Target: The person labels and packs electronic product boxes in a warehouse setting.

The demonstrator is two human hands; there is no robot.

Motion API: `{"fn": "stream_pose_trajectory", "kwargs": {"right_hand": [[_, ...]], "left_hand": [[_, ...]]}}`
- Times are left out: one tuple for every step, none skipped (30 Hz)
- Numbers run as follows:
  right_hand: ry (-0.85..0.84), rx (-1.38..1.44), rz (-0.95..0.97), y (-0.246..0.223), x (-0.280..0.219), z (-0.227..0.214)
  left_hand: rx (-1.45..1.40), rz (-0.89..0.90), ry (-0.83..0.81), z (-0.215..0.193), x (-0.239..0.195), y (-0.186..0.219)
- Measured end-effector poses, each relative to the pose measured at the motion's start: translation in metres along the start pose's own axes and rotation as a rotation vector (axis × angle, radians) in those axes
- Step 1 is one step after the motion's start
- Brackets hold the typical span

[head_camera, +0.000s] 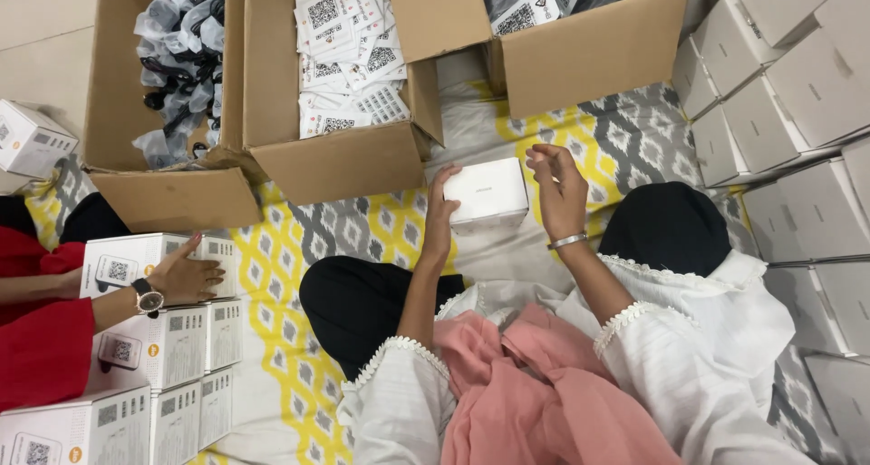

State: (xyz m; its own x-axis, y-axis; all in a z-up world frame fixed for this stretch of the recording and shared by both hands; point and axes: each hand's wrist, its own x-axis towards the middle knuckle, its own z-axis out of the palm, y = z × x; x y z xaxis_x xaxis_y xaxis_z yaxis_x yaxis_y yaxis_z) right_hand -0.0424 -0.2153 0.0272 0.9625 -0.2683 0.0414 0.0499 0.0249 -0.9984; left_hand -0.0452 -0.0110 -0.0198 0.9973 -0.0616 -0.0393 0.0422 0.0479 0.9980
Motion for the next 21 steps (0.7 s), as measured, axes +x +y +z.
{"fn": "stream_pose_trajectory", "kwargs": {"right_hand": [[0.004, 0.001, -0.001, 0.006, 0.004, 0.006], [-0.009, -0.115, -0.067, 0.011, 0.009, 0.011], [-0.022, -0.231, -0.133, 0.016, 0.013, 0.016], [-0.017, -0.234, -0.132, 0.025, 0.014, 0.021], [-0.019, -0.348, -0.276, 0.035, 0.015, 0.027], [-0.021, -0.463, -0.424, 0.043, 0.018, 0.031], [-0.014, -0.468, -0.428, 0.036, 0.017, 0.034], [-0.033, -0.545, -0.279, 0.029, 0.014, 0.036], [-0.053, -0.618, -0.129, 0.023, 0.011, 0.039], [-0.048, -0.62, -0.13, 0.021, 0.01, 0.039], [-0.047, -0.625, -0.129, 0.018, 0.009, 0.039], [-0.044, -0.629, -0.128, 0.016, 0.008, 0.039], [-0.038, -0.629, -0.129, 0.016, 0.006, 0.038], [-0.032, -0.624, -0.139, 0.016, 0.008, 0.038], [-0.026, -0.619, -0.15, 0.015, 0.008, 0.037], [-0.021, -0.619, -0.152, 0.014, 0.004, 0.036], [-0.021, -0.599, -0.152, 0.013, 0.0, 0.035], [-0.024, -0.579, -0.155, 0.012, -0.004, 0.034], [-0.02, -0.578, -0.159, 0.011, -0.008, 0.031], [-0.027, -0.555, -0.183, 0.01, -0.014, 0.028], [-0.034, -0.532, -0.207, 0.009, -0.021, 0.026]], "left_hand": [[0.001, 0.0, -0.004, 0.001, 0.0, -0.001], [-0.024, 0.022, 0.027, 0.004, 0.0, -0.001], [-0.049, 0.044, 0.058, 0.006, 0.0, -0.002], [-0.052, 0.043, 0.053, 0.008, 0.0, 0.004], [-0.108, -0.003, 0.09, 0.009, -0.001, 0.01], [-0.166, -0.044, 0.126, 0.012, 0.001, 0.017], [-0.17, -0.041, 0.118, 0.012, 0.007, 0.005], [-0.155, -0.042, 0.16, 0.011, 0.011, -0.006], [-0.14, -0.043, 0.201, 0.01, 0.014, -0.018], [-0.142, -0.042, 0.196, 0.013, 0.015, -0.021], [-0.088, -0.031, 0.265, 0.016, 0.016, -0.024], [-0.033, -0.019, 0.332, 0.018, 0.017, -0.026], [-0.034, -0.017, 0.326, 0.02, 0.016, -0.027], [0.004, 0.012, 0.375, 0.022, 0.017, -0.026], [0.042, 0.041, 0.425, 0.024, 0.018, -0.025], [0.041, 0.045, 0.42, 0.025, 0.014, -0.025], [0.05, 0.081, 0.422, 0.026, 0.01, -0.024], [0.058, 0.12, 0.425, 0.027, 0.007, -0.024], [0.057, 0.125, 0.422, 0.029, 0.002, -0.023], [0.036, 0.098, 0.419, 0.029, -0.004, -0.023], [0.015, 0.071, 0.416, 0.03, -0.011, -0.022]]}}
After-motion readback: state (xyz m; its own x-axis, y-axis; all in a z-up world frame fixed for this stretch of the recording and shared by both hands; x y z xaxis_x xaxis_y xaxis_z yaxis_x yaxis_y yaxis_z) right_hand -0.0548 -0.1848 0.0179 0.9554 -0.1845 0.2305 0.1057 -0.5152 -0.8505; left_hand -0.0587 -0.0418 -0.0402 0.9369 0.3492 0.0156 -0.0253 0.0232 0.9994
